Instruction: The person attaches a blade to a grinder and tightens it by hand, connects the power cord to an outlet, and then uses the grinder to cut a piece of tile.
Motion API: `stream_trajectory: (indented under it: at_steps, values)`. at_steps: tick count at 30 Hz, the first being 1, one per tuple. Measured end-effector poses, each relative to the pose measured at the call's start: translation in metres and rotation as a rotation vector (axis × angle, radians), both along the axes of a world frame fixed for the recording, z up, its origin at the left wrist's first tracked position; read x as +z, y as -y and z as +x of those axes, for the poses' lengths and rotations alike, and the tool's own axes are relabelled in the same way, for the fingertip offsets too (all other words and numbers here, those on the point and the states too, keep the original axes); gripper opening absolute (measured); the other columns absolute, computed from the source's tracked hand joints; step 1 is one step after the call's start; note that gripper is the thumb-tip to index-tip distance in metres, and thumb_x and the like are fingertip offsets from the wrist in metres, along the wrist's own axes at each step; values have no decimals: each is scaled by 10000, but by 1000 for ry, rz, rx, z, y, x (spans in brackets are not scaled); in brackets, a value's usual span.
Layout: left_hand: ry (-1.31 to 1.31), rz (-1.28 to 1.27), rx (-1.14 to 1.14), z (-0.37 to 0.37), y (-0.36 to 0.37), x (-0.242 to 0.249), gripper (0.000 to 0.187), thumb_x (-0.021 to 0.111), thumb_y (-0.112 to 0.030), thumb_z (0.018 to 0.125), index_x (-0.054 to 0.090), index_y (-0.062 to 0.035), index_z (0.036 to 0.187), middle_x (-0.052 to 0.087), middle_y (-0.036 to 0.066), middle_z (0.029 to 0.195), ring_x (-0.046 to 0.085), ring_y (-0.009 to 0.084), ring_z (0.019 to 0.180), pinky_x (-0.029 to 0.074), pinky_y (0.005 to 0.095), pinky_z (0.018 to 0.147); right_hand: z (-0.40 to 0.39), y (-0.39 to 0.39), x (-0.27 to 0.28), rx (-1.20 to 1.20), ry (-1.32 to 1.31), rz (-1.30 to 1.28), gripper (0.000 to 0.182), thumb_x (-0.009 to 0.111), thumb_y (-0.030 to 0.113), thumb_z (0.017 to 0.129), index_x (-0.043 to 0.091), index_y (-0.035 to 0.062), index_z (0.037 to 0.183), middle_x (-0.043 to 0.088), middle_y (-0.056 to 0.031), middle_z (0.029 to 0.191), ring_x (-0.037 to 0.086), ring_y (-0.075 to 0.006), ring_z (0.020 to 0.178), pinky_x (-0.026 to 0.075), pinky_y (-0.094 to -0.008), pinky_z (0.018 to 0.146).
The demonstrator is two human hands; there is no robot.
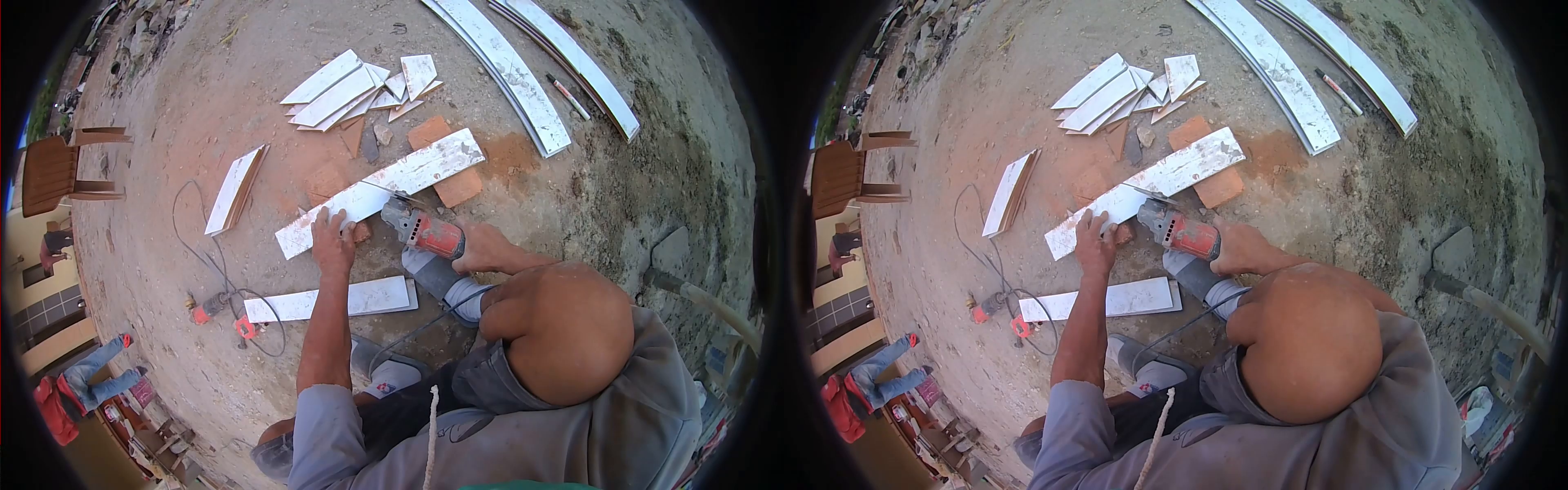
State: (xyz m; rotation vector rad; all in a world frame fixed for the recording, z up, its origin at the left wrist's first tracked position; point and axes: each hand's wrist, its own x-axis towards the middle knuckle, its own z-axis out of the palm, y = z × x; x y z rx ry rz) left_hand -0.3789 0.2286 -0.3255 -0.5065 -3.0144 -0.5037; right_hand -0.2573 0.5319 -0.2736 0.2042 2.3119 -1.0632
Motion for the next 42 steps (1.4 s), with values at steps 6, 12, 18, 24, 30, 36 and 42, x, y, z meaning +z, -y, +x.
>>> stream_trajectory:
  at_steps: [6, 12, 18, 24, 30, 36, 42]
  values:
    - [-42, -5, 2, 1, -1, 0, 356, 740, -205, 810, 651, -154, 1151, 538, 173, 1315, 523, 351, 1199, 446, 434, 993, 0, -1, 4, 32, 43, 12, 635, 738, 249, 569, 519, -5, 1108, 654, -267, 944, 637, -438, 920, 512, -475, 812]
    - [-33, 25, 10, 2, -2, 1, 359, 744, -192, 804, 645, -160, 1148, 528, 169, 1319, 527, 362, 1176, 453, 438, 973, 3, -2, 3, 12, 27, 13, 656, 755, 287, 566, 535, 11, 1119, 654, -261, 949, 636, -435, 911, 508, -474, 809]
    - [-46, 33, 9, 3, -2, 0, 364, 748, -189, 800, 646, -162, 1149, 530, 165, 1316, 527, 366, 1163, 466, 437, 951, 6, -4, 5, 17, 44, 9, 621, 749, 279, 585, 544, 9, 1105, 655, -260, 982, 636, -430, 943, 506, -474, 831]
    - [-44, 26, 13, 2, -2, 1, 357, 745, -193, 804, 655, -151, 1147, 534, 174, 1316, 526, 353, 1183, 471, 420, 954, 12, -6, 0, 19, 35, 34, 668, 784, 325, 595, 550, 4, 1131, 661, -252, 982, 641, -426, 937, 511, -475, 835]
    - [-38, 23, 22, 2, -2, 1, 353, 744, -190, 805, 663, -141, 1145, 545, 189, 1306, 531, 347, 1201, 471, 408, 964, 8, -6, -4, 28, 49, 47, 671, 774, 308, 587, 546, 2, 1139, 664, -254, 960, 647, -427, 920, 515, -477, 825]
    - [-38, 29, 27, 3, -3, 2, 355, 746, -177, 800, 663, -136, 1143, 547, 195, 1300, 534, 353, 1191, 469, 414, 964, -4, -3, 9, 38, 60, 34, 657, 755, 264, 543, 539, 1, 1105, 663, -253, 939, 645, -429, 911, 515, -473, 814]
    - [-52, 25, 23, 3, -3, 1, 358, 744, -188, 804, 658, -137, 1148, 542, 194, 1308, 528, 353, 1194, 464, 414, 969, -8, 1, 5, 40, 36, 24, 653, 751, 249, 532, 531, 0, 1094, 659, -259, 929, 643, -431, 903, 513, -470, 804]
